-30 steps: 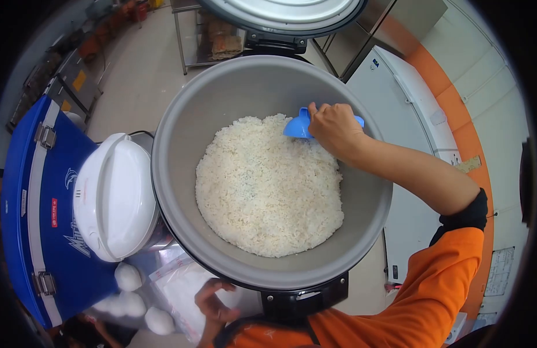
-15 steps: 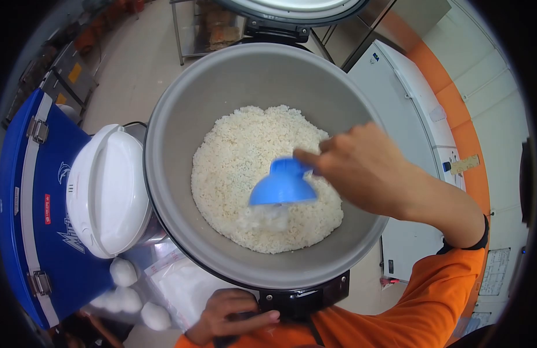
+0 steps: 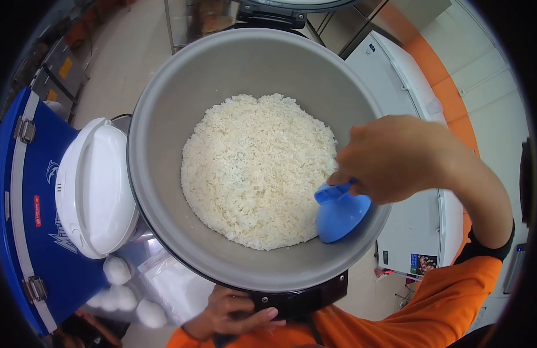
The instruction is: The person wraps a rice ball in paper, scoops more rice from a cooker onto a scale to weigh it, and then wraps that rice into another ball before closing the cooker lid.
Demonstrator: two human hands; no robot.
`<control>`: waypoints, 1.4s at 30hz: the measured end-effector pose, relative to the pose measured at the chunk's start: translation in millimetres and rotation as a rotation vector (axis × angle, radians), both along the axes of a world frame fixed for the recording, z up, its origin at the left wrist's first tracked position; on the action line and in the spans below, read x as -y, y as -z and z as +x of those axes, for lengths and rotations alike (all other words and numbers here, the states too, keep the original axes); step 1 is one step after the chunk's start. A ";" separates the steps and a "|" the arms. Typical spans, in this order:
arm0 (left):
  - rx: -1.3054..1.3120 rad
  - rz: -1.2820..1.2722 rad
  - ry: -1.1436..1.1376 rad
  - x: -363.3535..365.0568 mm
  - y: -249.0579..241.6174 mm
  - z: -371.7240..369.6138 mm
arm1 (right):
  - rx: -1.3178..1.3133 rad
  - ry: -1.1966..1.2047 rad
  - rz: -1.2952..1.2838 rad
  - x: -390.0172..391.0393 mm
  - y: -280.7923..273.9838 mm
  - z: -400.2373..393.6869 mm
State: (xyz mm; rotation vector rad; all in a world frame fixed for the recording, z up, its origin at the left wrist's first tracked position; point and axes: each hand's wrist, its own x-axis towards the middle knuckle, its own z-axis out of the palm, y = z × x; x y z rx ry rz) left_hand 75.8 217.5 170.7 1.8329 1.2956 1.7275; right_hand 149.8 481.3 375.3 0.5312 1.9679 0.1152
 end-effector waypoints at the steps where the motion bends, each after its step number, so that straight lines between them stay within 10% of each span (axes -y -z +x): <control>1: -0.014 -0.017 -0.005 0.5 -0.9 -1.0 | 0.040 -0.025 0.009 5.3 3.2 -2.7; 8: 0.040 -0.002 0.002 1.5 4.6 2.9 | -0.316 0.073 -0.024 27.9 36.5 28.6; 22: 0.042 0.134 -0.060 -10.3 -1.8 4.4 | -0.136 0.148 -0.007 10.2 84.3 -34.1; 36: -0.095 0.263 -0.178 -12.2 9.7 11.1 | -0.463 0.280 0.092 6.5 13.2 33.3; 42: -0.178 0.148 -0.013 -8.3 7.6 2.3 | -0.390 -0.192 0.140 20.1 59.5 27.8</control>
